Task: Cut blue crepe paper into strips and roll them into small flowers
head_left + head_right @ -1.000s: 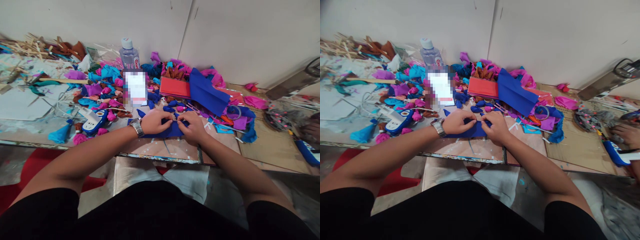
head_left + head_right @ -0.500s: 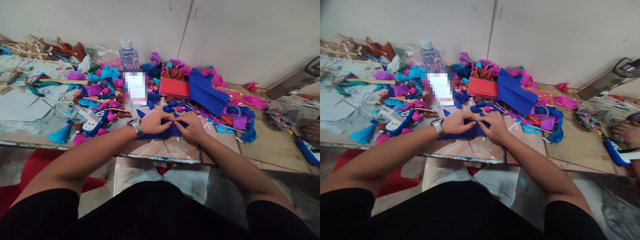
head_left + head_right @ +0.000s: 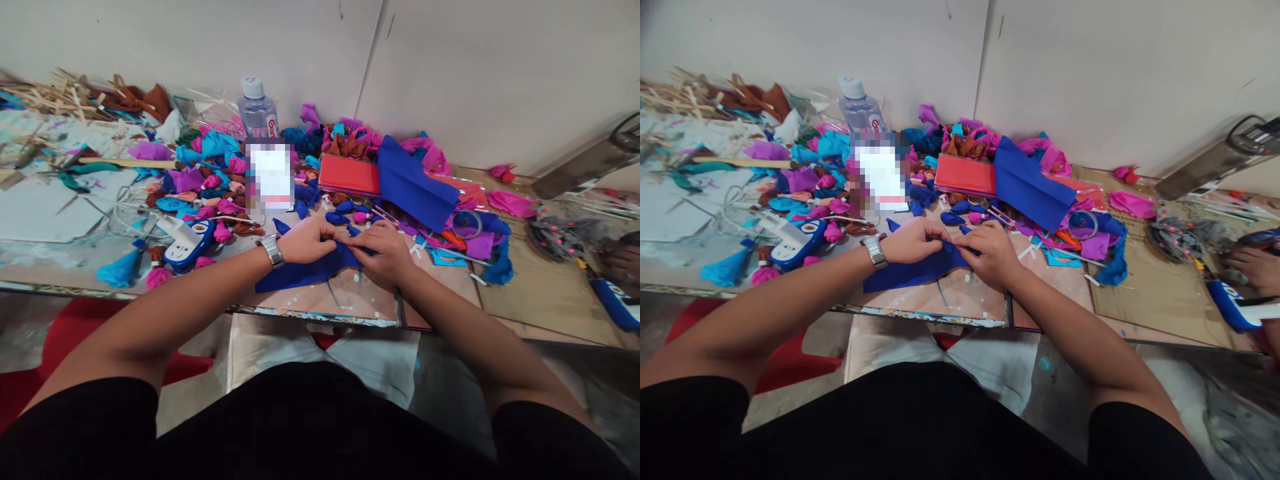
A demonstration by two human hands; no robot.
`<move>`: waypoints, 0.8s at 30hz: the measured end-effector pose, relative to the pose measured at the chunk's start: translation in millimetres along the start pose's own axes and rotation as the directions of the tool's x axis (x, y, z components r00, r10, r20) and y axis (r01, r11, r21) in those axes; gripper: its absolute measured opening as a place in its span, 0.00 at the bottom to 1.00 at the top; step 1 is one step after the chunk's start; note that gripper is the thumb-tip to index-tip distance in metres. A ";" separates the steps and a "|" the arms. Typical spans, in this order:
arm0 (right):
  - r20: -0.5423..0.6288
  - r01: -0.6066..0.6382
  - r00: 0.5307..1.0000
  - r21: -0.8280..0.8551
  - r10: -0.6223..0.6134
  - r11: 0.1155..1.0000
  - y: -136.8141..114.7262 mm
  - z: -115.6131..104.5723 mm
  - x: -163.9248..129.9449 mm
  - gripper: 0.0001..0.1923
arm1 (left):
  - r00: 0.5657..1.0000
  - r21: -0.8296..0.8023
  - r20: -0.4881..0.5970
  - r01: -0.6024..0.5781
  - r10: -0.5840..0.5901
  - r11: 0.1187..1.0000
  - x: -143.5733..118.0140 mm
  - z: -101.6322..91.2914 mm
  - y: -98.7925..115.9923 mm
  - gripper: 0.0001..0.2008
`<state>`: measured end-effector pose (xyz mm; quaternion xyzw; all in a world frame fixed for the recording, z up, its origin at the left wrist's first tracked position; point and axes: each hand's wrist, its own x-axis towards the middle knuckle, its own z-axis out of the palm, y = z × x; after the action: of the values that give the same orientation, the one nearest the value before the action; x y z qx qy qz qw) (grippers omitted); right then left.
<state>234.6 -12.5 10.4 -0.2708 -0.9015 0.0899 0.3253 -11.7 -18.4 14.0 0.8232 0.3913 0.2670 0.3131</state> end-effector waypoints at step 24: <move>0.001 -0.008 1.000 -0.018 0.008 1.000 -2.6 0.0 -0.8 0.07 | 1.000 -0.114 0.023 -0.006 0.008 0.994 2.2 -0.2 3.9 0.15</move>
<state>233.9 -15.2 10.9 -0.2774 -0.9013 0.0835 0.3221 -8.8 -18.5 17.4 0.8085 0.3688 0.2801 0.3631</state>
